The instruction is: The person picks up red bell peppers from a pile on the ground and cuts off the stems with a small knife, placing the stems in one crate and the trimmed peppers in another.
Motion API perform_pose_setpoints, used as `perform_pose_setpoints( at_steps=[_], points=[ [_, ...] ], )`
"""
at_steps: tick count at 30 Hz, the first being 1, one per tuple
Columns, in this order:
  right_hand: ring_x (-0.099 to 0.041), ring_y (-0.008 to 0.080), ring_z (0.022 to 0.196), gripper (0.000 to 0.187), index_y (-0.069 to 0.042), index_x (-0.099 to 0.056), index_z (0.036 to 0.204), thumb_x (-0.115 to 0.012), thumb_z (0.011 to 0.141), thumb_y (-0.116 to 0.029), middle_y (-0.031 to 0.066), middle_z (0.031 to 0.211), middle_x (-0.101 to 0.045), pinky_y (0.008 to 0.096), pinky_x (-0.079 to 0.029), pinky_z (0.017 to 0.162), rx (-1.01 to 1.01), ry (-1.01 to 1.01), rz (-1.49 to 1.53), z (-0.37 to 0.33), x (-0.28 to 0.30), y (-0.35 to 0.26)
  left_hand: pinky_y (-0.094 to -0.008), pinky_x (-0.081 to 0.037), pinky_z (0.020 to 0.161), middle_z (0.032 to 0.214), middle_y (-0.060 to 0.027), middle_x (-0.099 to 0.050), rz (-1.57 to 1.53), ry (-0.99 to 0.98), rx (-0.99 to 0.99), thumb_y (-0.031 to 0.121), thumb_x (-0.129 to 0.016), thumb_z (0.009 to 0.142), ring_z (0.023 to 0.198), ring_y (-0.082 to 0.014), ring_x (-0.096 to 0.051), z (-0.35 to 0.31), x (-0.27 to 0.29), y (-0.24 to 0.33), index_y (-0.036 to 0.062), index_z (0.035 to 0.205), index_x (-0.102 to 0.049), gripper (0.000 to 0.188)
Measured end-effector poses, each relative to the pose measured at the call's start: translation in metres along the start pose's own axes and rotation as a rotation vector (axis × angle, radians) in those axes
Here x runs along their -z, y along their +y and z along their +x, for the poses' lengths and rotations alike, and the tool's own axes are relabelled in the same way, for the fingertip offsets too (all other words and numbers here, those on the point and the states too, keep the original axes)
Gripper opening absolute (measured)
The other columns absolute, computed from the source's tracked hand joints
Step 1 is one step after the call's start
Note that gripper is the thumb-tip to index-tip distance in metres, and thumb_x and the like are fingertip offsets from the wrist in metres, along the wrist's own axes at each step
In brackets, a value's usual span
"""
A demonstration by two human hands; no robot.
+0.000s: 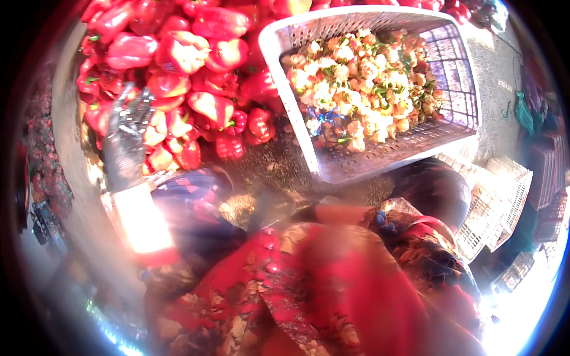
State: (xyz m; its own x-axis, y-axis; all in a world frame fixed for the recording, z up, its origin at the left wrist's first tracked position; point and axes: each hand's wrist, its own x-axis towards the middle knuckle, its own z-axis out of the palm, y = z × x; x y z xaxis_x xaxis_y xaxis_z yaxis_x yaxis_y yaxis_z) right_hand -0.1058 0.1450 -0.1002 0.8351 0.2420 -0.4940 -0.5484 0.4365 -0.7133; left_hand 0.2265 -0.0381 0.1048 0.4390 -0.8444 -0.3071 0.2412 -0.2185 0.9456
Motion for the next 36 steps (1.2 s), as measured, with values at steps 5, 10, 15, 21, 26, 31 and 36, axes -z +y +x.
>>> perform_pose_setpoints(
  at_steps=[5, 10, 15, 21, 26, 31, 36],
  points=[
    [-0.062, 0.0120, 0.067, 0.034, -0.007, -0.056, 0.124, -0.050, 0.090, -0.008, 0.0065, 0.091, -0.067, 0.0269, -0.052, 0.054, 0.108, 0.191, -0.198, -0.029, 0.014, -0.034, -0.0398, -0.047, 0.091, 0.121, -0.0211, -0.053, -0.138, -0.140, 0.111, 0.033, -0.052, 0.091, 0.103, -0.0320, -0.059, 0.042, 0.009, -0.044, 0.0071, 0.135, -0.041, 0.053],
    [-0.061, 0.0120, 0.070, 0.041, -0.009, -0.054, 0.127, -0.054, 0.086, -0.007, 0.0074, 0.097, -0.067, 0.0274, -0.051, 0.056, 0.159, 0.440, -0.490, -0.100, 0.012, -0.130, -0.0483, -0.043, 0.096, 0.130, -0.0217, -0.047, -0.313, -0.205, 0.250, 0.047, -0.057, 0.086, 0.110, -0.0362, -0.055, 0.063, 0.013, -0.103, 0.0159, 0.134, -0.041, 0.059],
    [-0.062, 0.0218, 0.077, 0.055, -0.017, -0.049, 0.133, -0.065, 0.080, -0.021, 0.0080, 0.098, -0.065, 0.0348, -0.051, 0.072, 0.345, 0.695, 0.402, -0.118, 0.043, -0.152, -0.0562, -0.038, 0.102, 0.134, -0.0243, -0.039, -0.732, -0.200, 0.507, 0.044, -0.060, 0.084, 0.121, -0.0429, -0.044, 0.103, -0.014, -0.147, 0.0108, 0.130, -0.036, 0.062],
    [-0.060, 0.0156, 0.064, 0.036, 0.001, -0.058, 0.103, -0.058, 0.089, -0.032, 0.0099, 0.078, -0.062, 0.0326, -0.050, 0.058, 0.450, 1.173, -0.132, -0.111, 0.135, -0.271, -0.0522, -0.035, 0.104, 0.146, -0.0068, -0.034, -0.852, -0.139, 0.378, 0.052, -0.038, 0.094, 0.126, -0.0347, -0.041, 0.111, -0.051, -0.163, 0.0148, 0.144, -0.026, 0.064],
    [-0.058, 0.0185, 0.066, 0.057, -0.001, -0.050, 0.126, -0.061, 0.087, -0.041, 0.0116, 0.083, -0.061, 0.0356, -0.048, 0.059, 0.476, 1.189, -0.498, -0.052, 0.181, -0.364, -0.0481, -0.031, 0.108, 0.149, -0.0030, -0.031, -1.194, -0.386, 0.208, 0.049, -0.033, 0.096, 0.131, -0.0289, -0.037, 0.158, -0.042, -0.204, 0.0157, 0.146, -0.025, 0.061],
    [-0.064, 0.0358, 0.096, 0.066, 0.000, -0.058, 0.116, -0.058, 0.082, -0.057, 0.0204, 0.101, -0.067, 0.0439, -0.047, 0.083, 0.127, 1.246, -0.958, 0.000, 0.229, -0.392, -0.0457, -0.018, 0.114, 0.150, -0.0048, -0.030, -0.979, -0.628, -0.138, 0.044, -0.031, 0.098, 0.141, -0.0223, -0.021, 0.159, -0.066, -0.204, 0.0123, 0.142, -0.036, 0.054],
    [-0.065, 0.0316, 0.078, 0.051, -0.009, -0.057, 0.121, -0.060, 0.085, -0.045, 0.0141, 0.085, -0.068, 0.0395, -0.049, 0.071, 0.005, 1.204, -0.886, 0.002, 0.254, -0.383, -0.0421, -0.037, 0.103, 0.140, -0.0081, -0.042, -1.137, -0.337, 0.006, 0.035, -0.042, 0.097, 0.129, -0.0243, -0.039, 0.116, -0.065, -0.139, 0.0100, 0.139, -0.039, 0.049]
  ],
)
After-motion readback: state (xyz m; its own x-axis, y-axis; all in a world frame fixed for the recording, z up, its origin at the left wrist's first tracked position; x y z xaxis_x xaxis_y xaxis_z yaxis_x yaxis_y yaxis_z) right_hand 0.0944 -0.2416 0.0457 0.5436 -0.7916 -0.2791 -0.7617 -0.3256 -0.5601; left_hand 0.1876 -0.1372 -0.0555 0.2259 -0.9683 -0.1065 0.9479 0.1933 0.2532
